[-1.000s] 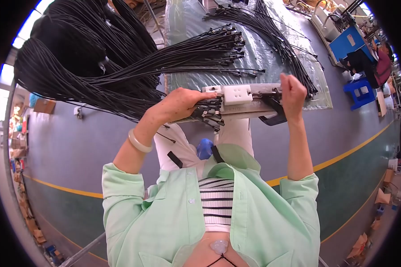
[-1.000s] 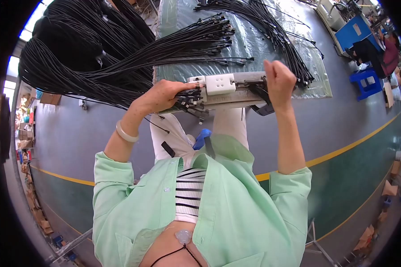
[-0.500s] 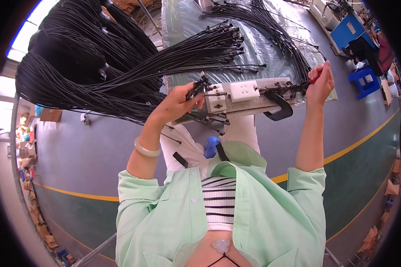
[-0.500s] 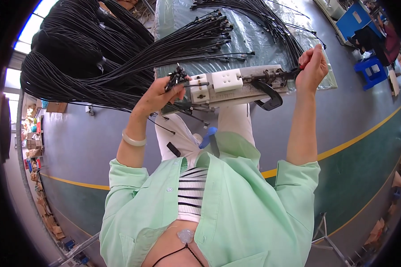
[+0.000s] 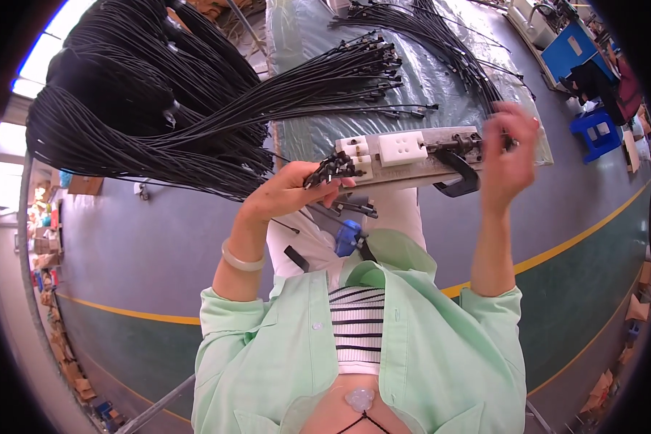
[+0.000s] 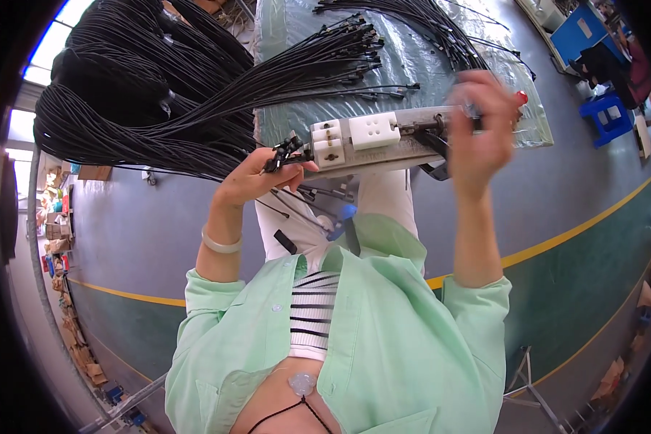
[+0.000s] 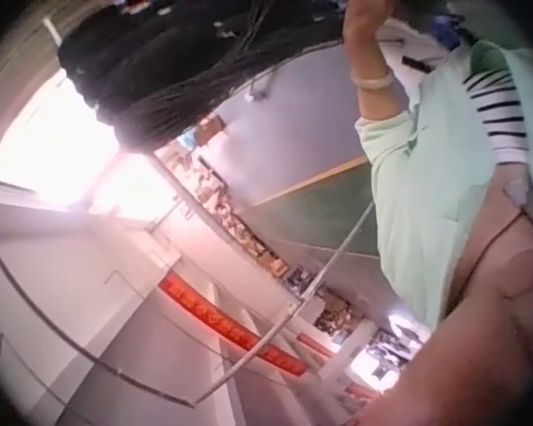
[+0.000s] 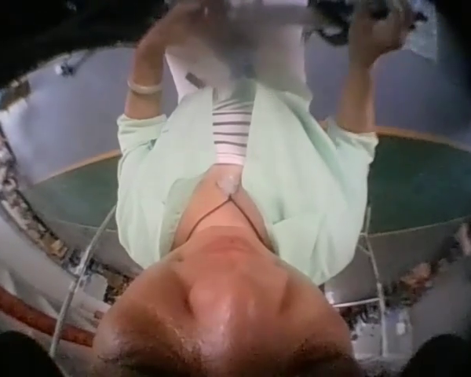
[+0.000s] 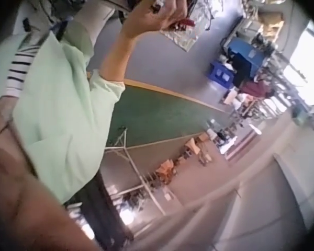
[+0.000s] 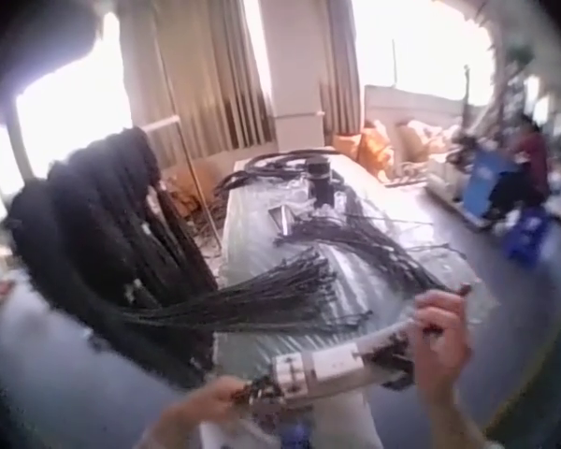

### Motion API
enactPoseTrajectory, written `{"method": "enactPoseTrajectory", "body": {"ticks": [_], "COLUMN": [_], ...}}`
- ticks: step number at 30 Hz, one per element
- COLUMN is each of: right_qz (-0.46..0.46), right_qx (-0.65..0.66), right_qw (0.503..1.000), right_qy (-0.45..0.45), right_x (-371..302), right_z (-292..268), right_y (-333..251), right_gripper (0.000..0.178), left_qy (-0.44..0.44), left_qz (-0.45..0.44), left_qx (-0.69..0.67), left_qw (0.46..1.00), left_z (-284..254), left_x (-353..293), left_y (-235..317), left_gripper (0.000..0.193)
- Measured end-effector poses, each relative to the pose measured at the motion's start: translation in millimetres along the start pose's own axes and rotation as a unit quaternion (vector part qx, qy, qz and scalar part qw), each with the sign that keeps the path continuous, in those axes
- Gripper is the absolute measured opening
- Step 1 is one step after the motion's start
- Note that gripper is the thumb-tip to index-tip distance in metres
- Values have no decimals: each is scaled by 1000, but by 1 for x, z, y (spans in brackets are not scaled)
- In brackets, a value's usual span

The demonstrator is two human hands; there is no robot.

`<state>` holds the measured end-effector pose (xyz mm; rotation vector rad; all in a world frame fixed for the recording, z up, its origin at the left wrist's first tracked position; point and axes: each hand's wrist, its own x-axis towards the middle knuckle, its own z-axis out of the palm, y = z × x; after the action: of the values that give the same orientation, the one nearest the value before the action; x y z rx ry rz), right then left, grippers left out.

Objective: Assembling electrical wire harnesses by feeding wire bundles into a processing machine on a factory workbench.

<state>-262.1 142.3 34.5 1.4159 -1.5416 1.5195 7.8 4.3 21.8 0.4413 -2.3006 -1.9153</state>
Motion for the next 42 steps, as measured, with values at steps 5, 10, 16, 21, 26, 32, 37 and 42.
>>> {"method": "enactPoseTrajectory", "body": {"ticks": [5,10,16,21,26,32,37,42], "right_qz": [146,103,46,80,64,125,347,145], "right_qx": [304,262,52,-15,-42,-103,207,-52], "right_qw": [896,912,950,949,990,976,915,973], "right_qy": [-288,-298,-304,-305,-119,142,-14,-174], "right_x": [-42,-55,-41,-45,-35,-7,-2,-31], "right_z": [46,61,59,60,31,-12,1,25], "right_y": [-66,-58,-50,-45,-15,42,58,41], "right_gripper": [26,27,20,22,26,19,33,40], "left_qy": [-10,2,247,155,47,20,21,21], "left_qz": [-41,-49,210,174,143,119,105,63], "left_qx": [-52,-6,367,472,527,492,496,504], "left_qw": [998,999,872,850,836,862,862,861], "left_z": [3,2,12,4,-6,-8,-6,-3], "left_x": [4,3,11,15,28,28,28,25], "left_y": [-4,-9,-11,-26,-12,-10,-11,-9], "left_gripper": [26,25,38,65,69,68,68,67]}}
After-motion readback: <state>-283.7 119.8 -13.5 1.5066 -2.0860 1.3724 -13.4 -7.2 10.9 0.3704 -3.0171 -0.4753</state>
